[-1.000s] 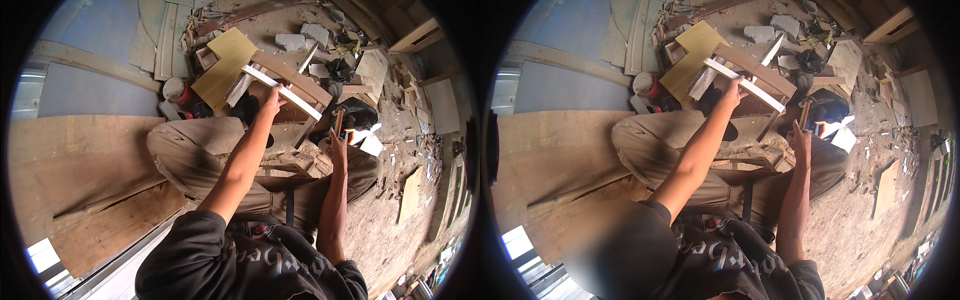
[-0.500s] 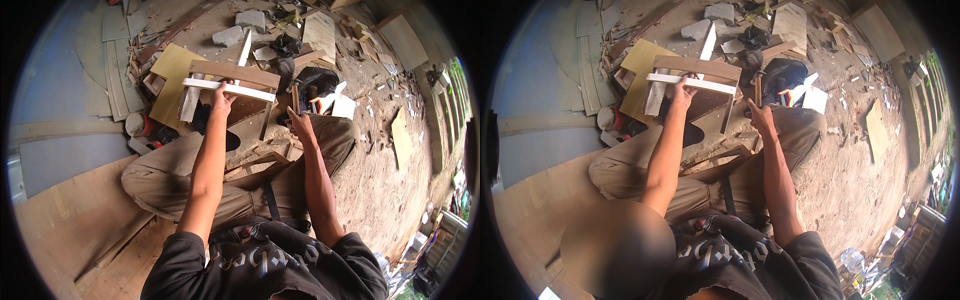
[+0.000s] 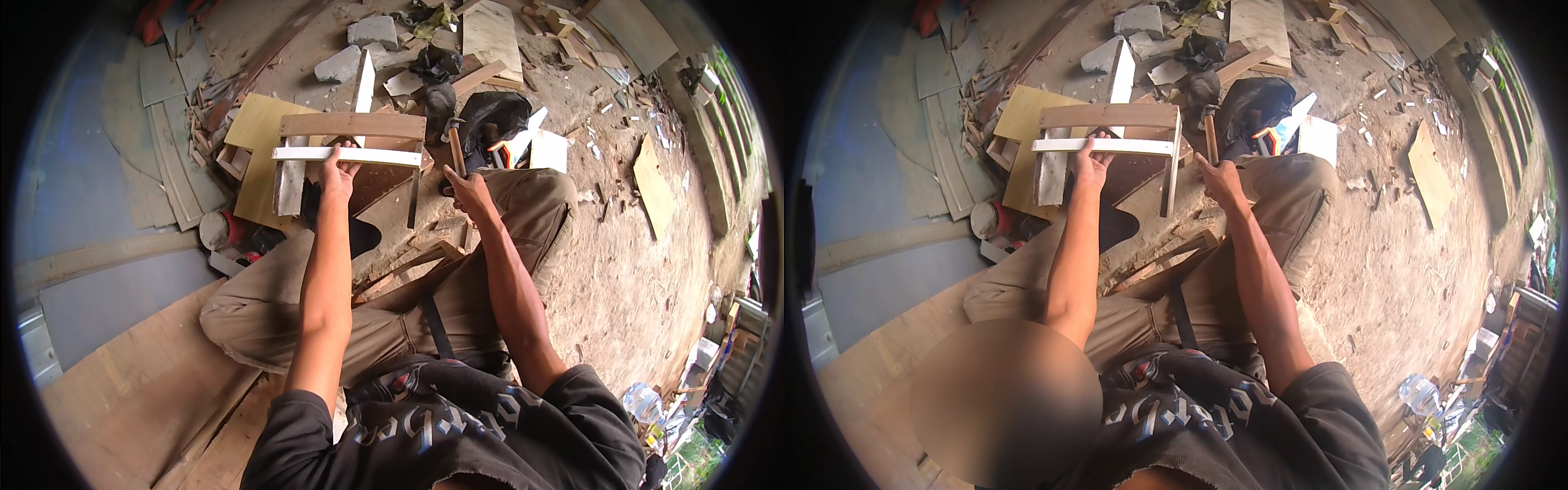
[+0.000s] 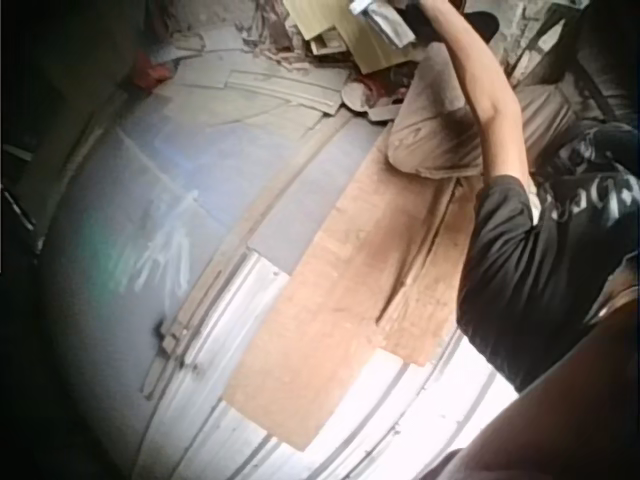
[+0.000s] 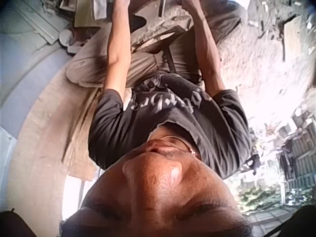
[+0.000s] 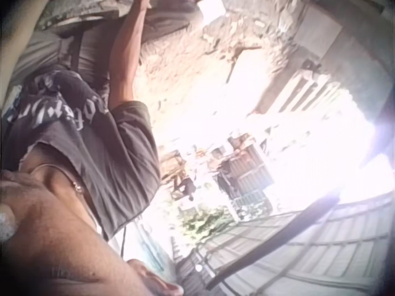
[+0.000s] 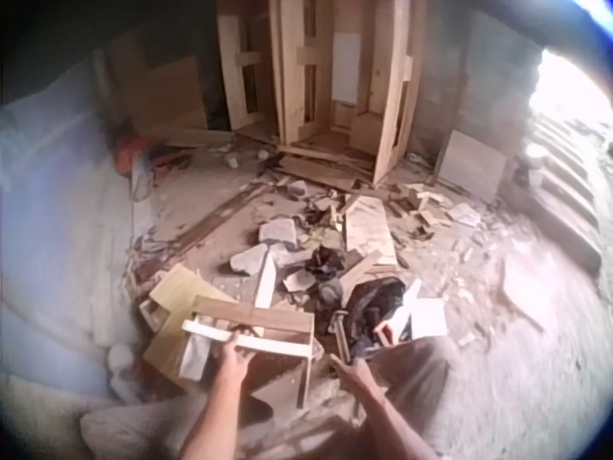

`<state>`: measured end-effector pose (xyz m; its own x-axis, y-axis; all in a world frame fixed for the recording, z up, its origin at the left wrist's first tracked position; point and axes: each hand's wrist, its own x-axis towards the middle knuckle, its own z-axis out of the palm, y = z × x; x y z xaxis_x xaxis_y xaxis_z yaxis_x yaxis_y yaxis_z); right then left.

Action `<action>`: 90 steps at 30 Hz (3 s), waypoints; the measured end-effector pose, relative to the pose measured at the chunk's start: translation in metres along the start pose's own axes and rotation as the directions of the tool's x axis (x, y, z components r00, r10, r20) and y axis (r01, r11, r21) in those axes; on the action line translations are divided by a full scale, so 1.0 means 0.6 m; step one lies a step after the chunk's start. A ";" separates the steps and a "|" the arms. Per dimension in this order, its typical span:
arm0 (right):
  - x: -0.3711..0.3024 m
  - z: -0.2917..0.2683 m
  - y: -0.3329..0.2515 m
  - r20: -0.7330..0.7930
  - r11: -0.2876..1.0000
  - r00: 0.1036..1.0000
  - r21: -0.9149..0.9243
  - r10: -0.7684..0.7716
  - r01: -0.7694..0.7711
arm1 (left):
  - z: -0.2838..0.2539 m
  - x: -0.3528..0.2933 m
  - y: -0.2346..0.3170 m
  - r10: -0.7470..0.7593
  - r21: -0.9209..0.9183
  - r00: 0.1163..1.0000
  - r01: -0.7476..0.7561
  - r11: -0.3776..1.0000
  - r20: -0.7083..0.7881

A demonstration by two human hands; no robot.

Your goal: The person sits on the floor and uses a hammer to drive nails into a small wooden frame, repeatedly adjusting the frame and striking the nails to secure the pieces together.

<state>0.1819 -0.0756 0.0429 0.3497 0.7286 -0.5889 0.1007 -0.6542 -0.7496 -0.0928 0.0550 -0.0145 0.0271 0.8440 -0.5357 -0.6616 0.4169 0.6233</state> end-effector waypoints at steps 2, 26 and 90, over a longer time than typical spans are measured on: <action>0.007 0.000 0.006 -0.025 1.000 1.000 0.010 -0.016 0.016 | 0.010 0.004 -0.001 0.007 -0.004 1.000 -0.007 1.000 -0.011; 0.056 0.065 -0.057 0.047 0.892 0.997 0.446 0.063 -0.077 | 0.050 0.045 -0.041 0.101 0.221 0.987 -0.072 0.973 -0.123; 0.082 0.048 -0.034 0.114 0.857 0.973 0.460 0.201 -0.231 | 0.183 -0.010 -0.029 0.801 0.908 0.569 -0.214 0.361 -0.185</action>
<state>0.1701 -0.0206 0.0202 0.2547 0.6006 -0.7579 -0.4229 -0.6356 -0.6459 0.0006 0.0796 0.0404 -0.6531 0.7520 0.0890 0.4353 0.2767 0.8567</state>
